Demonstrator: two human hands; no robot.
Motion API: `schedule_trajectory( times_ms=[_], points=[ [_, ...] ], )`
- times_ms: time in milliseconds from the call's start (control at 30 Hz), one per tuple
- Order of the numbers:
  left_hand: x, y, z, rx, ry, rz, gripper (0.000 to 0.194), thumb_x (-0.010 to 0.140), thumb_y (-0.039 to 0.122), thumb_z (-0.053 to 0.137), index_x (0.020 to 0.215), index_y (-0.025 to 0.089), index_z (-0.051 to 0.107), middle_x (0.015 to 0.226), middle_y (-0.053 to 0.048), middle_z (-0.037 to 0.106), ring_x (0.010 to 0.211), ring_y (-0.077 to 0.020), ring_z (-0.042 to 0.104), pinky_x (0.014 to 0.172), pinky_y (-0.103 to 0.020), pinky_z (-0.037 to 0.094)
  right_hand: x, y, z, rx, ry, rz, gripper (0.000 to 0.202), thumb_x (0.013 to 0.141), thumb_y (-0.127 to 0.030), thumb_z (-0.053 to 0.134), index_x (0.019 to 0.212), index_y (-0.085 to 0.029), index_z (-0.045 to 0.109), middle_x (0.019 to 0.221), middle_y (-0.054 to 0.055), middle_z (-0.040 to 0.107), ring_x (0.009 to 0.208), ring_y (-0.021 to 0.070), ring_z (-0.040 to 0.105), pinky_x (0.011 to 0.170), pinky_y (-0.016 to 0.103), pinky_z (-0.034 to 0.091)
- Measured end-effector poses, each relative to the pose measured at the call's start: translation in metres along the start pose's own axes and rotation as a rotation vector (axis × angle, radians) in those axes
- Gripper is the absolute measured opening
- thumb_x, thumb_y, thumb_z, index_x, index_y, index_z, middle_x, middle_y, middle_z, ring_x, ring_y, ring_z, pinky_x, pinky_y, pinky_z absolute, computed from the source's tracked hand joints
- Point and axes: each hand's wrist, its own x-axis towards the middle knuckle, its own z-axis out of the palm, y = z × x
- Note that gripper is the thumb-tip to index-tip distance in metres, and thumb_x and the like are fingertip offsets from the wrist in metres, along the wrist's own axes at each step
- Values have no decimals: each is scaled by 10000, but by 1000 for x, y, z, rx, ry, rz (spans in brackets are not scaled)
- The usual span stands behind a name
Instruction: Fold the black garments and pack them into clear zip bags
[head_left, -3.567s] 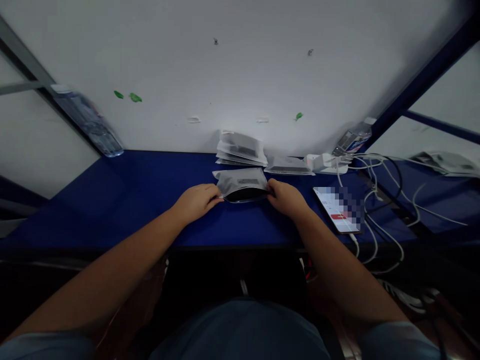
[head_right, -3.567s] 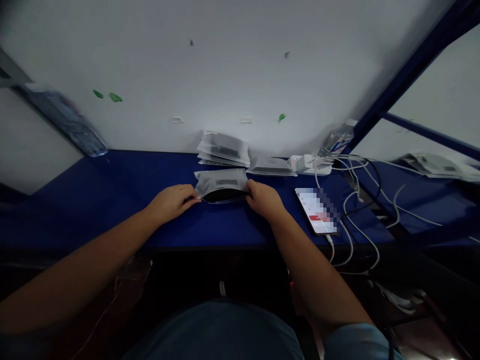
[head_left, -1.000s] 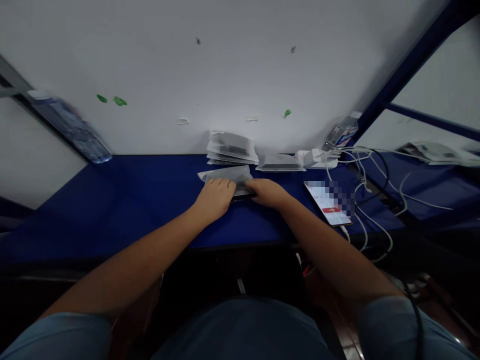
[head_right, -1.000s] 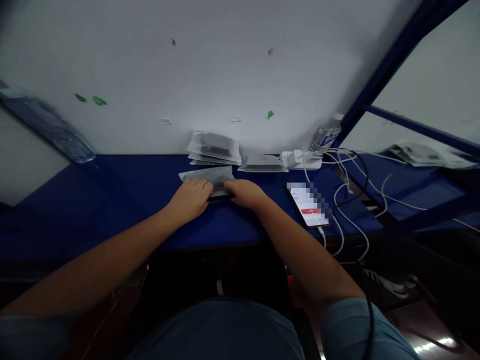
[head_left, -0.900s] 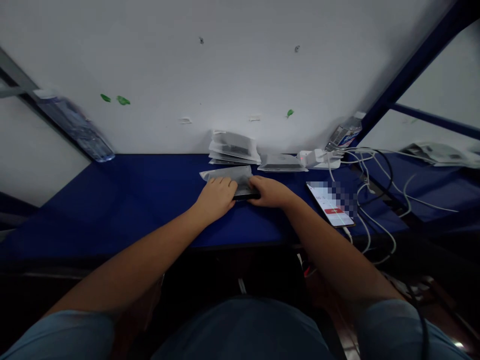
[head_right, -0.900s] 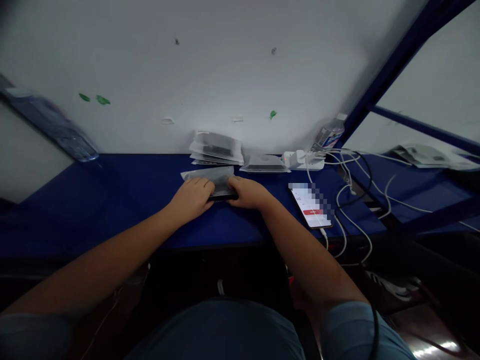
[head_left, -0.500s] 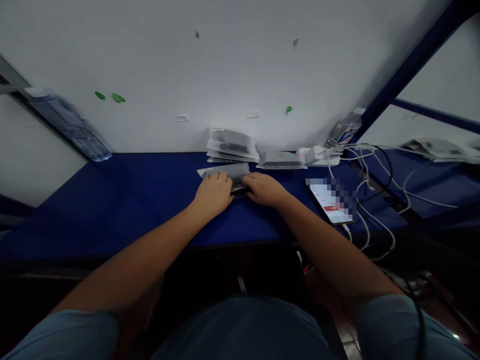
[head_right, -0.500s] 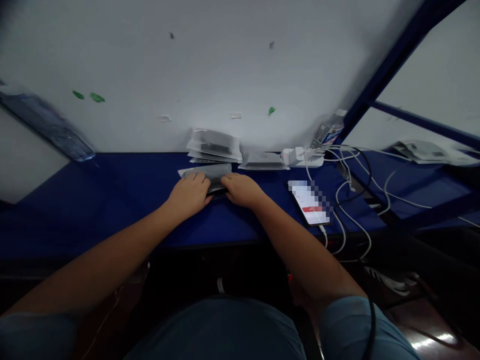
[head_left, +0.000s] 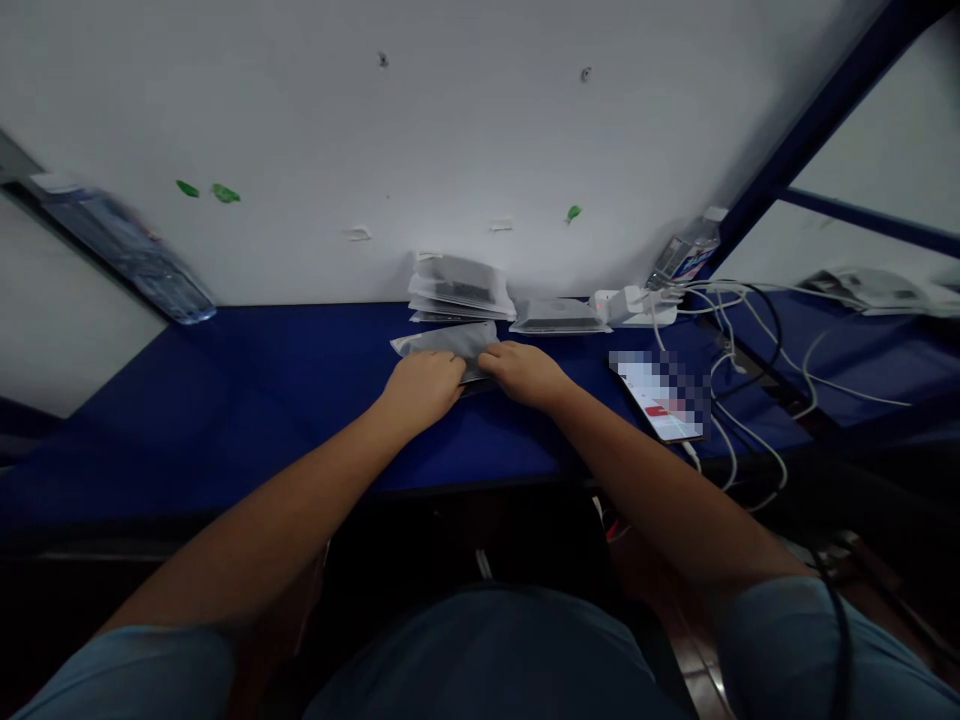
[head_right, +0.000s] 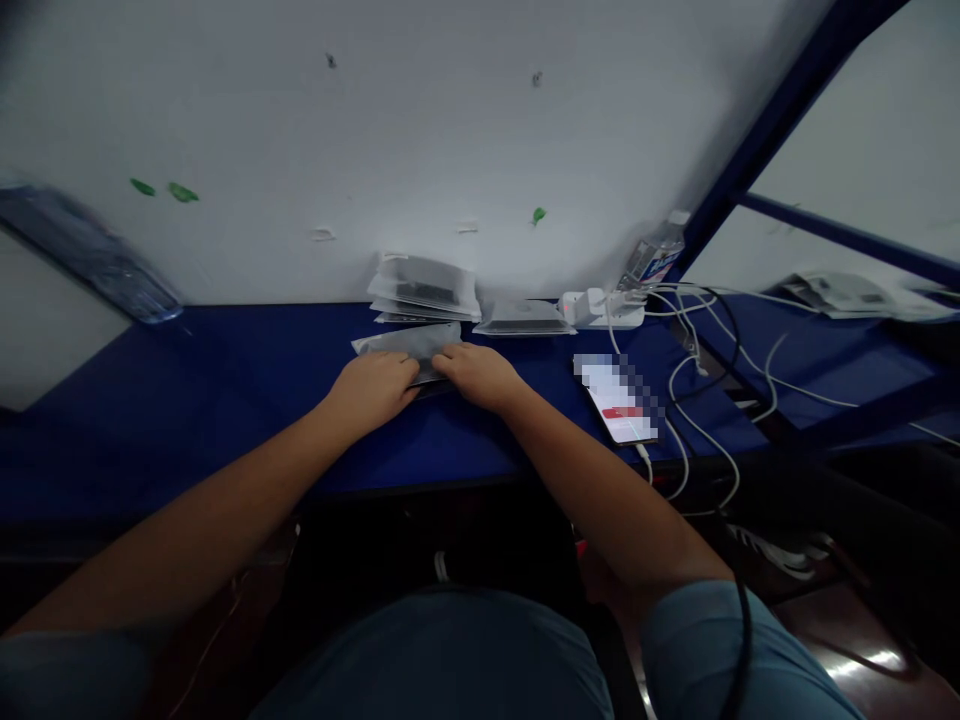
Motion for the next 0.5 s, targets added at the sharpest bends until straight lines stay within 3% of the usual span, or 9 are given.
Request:
schedule_trajectory(
  times_ms=[233, 400, 500],
  points=[
    [-14, -17, 0, -54, 63, 35, 296, 884, 400, 691, 995, 149, 578, 1067, -138, 595, 977, -295, 602, 816, -392, 482, -2, 6, 3, 135, -28, 26, 208, 858, -41, 472, 961, -188, 577, 998, 69, 629, 905, 208, 547, 807, 317, 396],
    [-39, -49, 3, -163, 44, 189, 234, 872, 353, 651, 973, 172, 542, 1029, -106, 555, 975, -269, 559, 845, -382, 478, -7, 13, 1, 272, -14, 50, 235, 718, -21, 519, 873, -198, 520, 986, 67, 599, 891, 198, 523, 776, 302, 398],
    [-49, -66, 6, -217, 90, 241, 234, 828, 251, 631, 1031, 174, 543, 1064, -111, 553, 1012, -270, 545, 877, -384, 480, -8, 17, 0, 291, -11, 102, 213, 715, -17, 503, 808, -208, 511, 914, 52, 602, 819, 191, 519, 730, 304, 387]
  ],
)
